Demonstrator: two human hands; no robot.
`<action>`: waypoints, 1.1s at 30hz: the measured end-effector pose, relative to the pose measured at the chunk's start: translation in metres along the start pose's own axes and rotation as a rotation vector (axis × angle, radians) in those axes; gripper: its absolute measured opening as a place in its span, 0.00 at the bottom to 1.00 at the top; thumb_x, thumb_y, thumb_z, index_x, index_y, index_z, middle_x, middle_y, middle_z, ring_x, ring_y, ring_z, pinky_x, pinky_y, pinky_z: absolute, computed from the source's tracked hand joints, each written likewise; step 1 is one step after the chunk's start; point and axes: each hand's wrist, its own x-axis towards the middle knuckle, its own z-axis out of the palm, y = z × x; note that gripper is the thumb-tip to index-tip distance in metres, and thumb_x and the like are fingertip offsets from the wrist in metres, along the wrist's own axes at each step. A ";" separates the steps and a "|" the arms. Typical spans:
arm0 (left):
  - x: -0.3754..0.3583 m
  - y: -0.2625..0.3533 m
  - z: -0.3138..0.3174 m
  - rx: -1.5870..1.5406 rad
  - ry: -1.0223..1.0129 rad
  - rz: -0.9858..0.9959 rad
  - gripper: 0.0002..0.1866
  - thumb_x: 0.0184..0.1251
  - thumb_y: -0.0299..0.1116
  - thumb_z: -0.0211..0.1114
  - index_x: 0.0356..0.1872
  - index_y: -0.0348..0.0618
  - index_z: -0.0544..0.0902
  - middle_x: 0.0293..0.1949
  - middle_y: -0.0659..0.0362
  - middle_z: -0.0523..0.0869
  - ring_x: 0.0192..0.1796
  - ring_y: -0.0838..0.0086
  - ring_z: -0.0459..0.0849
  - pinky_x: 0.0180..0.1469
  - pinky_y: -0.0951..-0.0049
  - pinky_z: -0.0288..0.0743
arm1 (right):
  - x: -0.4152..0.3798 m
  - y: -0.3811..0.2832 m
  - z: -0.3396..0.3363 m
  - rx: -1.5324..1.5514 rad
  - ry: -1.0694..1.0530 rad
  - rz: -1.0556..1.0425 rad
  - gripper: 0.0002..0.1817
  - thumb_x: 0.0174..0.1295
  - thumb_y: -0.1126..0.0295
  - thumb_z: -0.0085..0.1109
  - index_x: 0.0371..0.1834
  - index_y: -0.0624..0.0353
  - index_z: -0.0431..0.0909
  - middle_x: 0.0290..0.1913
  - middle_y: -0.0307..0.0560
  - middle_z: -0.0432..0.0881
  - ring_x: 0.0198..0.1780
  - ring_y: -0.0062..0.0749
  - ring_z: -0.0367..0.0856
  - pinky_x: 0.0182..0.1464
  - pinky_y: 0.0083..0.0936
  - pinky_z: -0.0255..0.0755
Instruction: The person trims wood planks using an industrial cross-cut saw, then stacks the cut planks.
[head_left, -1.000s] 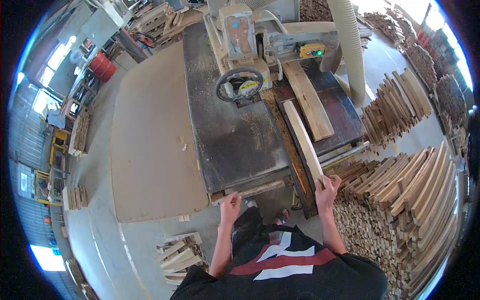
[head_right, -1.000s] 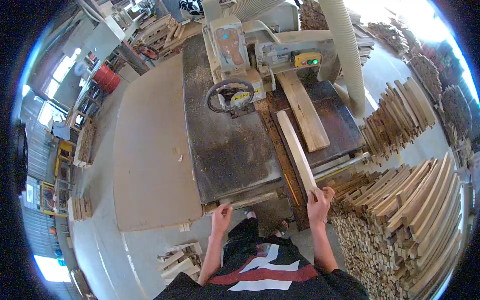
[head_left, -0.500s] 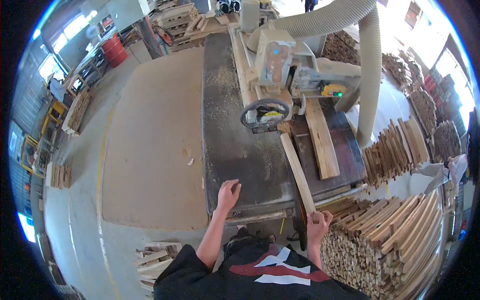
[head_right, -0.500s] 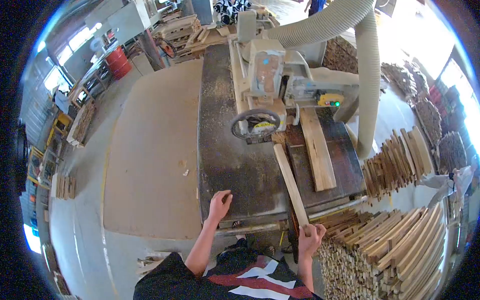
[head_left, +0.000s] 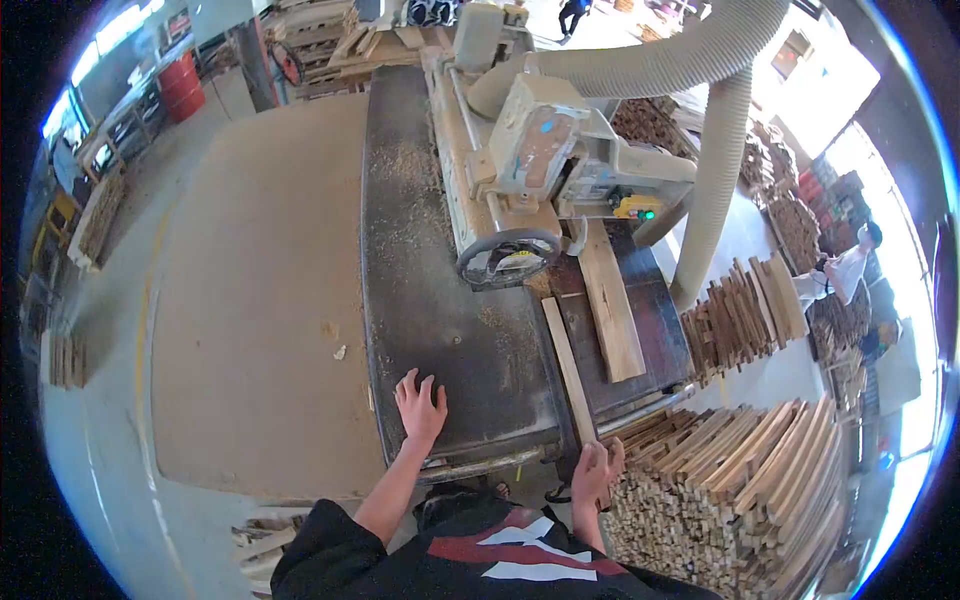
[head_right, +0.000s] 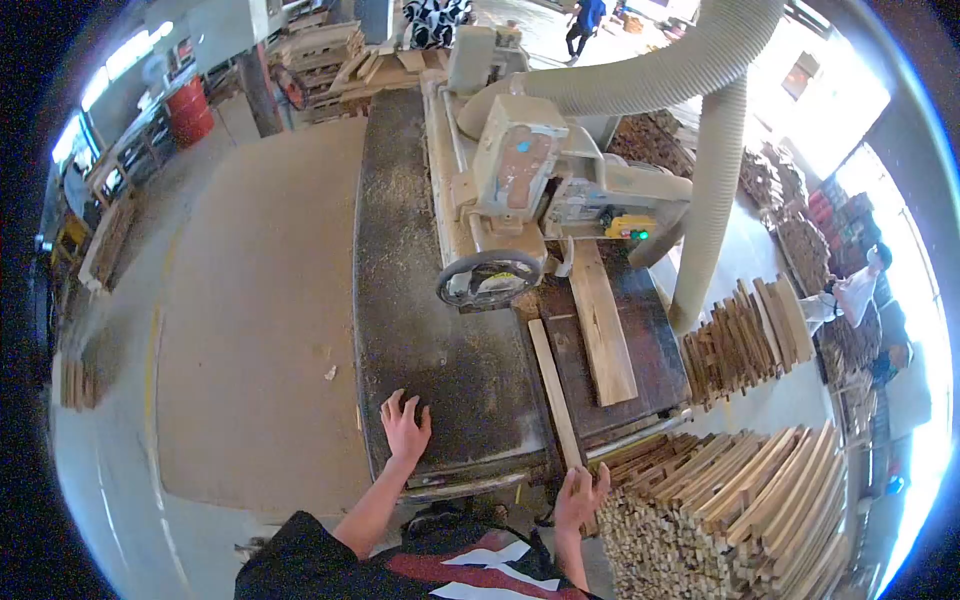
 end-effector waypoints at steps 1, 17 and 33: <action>0.000 -0.002 0.001 -0.016 -0.010 -0.008 0.15 0.64 0.35 0.69 0.49 0.42 0.82 0.61 0.45 0.74 0.61 0.46 0.72 0.61 0.47 0.68 | 0.001 -0.003 0.008 0.070 0.000 0.047 0.18 0.73 0.56 0.58 0.47 0.61 0.83 0.64 0.61 0.73 0.70 0.57 0.66 0.65 0.49 0.68; -0.002 -0.004 -0.002 -0.026 -0.042 0.036 0.12 0.68 0.36 0.66 0.46 0.40 0.84 0.60 0.42 0.75 0.59 0.44 0.73 0.60 0.44 0.69 | 0.021 -0.033 0.011 -0.222 0.183 0.097 0.12 0.67 0.62 0.59 0.47 0.56 0.83 0.46 0.52 0.81 0.45 0.50 0.82 0.45 0.43 0.77; -0.002 -0.005 -0.003 -0.038 -0.011 0.004 0.13 0.61 0.33 0.69 0.45 0.42 0.83 0.60 0.44 0.75 0.60 0.44 0.72 0.59 0.44 0.68 | 0.019 -0.021 0.018 -0.100 0.169 0.135 0.16 0.71 0.59 0.59 0.34 0.60 0.87 0.53 0.47 0.79 0.38 0.46 0.84 0.38 0.41 0.78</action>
